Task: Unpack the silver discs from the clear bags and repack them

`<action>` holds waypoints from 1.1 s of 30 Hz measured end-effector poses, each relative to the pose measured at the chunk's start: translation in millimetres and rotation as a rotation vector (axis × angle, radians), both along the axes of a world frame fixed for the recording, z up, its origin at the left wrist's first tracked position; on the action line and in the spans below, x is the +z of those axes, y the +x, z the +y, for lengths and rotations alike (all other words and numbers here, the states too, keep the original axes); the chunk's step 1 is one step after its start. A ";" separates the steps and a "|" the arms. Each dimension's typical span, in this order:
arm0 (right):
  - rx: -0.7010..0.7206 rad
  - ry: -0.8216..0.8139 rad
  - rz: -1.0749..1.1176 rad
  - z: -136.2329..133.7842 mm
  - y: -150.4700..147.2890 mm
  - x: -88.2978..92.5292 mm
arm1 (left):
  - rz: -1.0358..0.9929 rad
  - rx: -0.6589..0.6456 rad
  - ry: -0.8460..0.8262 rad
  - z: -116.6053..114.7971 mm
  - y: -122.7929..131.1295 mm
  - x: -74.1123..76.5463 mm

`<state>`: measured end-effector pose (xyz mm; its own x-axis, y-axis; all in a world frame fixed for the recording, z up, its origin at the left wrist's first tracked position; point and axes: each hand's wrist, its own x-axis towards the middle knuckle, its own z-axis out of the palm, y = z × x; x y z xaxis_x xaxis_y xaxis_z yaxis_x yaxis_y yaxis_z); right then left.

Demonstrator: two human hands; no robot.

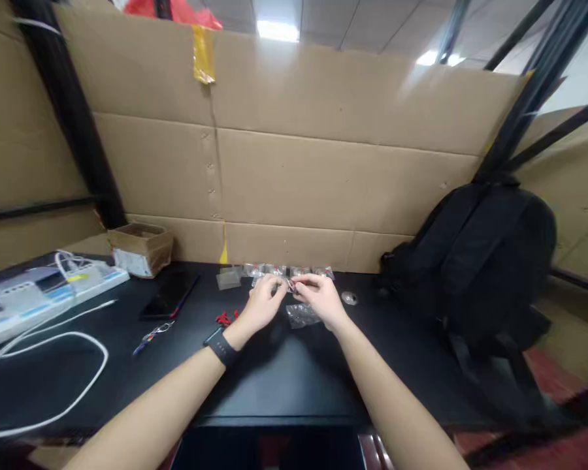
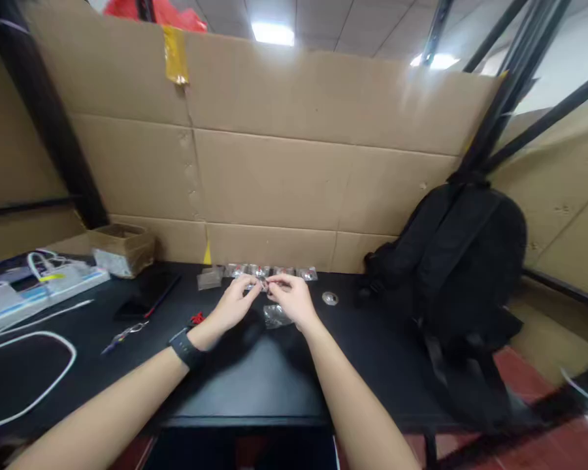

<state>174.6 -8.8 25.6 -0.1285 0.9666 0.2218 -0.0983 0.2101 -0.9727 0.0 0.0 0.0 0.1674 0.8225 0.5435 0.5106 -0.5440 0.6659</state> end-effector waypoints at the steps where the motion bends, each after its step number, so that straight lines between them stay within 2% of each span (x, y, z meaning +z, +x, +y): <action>1: 0.016 -0.001 0.007 -1.8 0.7 0.7 | 0.002 -0.003 -0.001 0.4 0.0 -0.2; 16: 0.121 0.000 -0.063 -5.7 10.4 5.3 | 0.025 -0.037 -0.033 -3.0 -1.9 1.8; 19: 0.091 0.002 -0.113 -4.9 9.8 3.3 | 0.021 -0.061 -0.030 -2.4 -0.9 0.4; 23: 0.000 0.020 -0.140 0.7 16.6 2.7 | -0.085 -0.051 -0.087 -1.2 -0.5 -2.3; 25: -0.066 0.060 -0.190 5.3 27.0 4.7 | -0.050 -0.131 -0.145 -3.6 -0.9 -2.6; 28: -0.173 0.144 -0.385 10.8 48.5 10.1 | 0.147 -0.416 -0.175 -13.2 0.3 -0.9; 30: -0.217 0.184 -0.554 11.7 62.0 14.1 | 0.287 -0.545 -0.153 -21.4 2.9 0.4; 33: -0.249 0.213 -0.758 8.4 74.7 19.6 | 0.507 -0.529 -0.116 -29.7 6.0 0.4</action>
<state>249.3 -0.3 45.2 -0.1050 0.9337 0.3424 0.6427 0.3265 -0.6931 6.0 -29.7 0.4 0.7645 0.6098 0.2088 0.4601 -0.7431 0.4859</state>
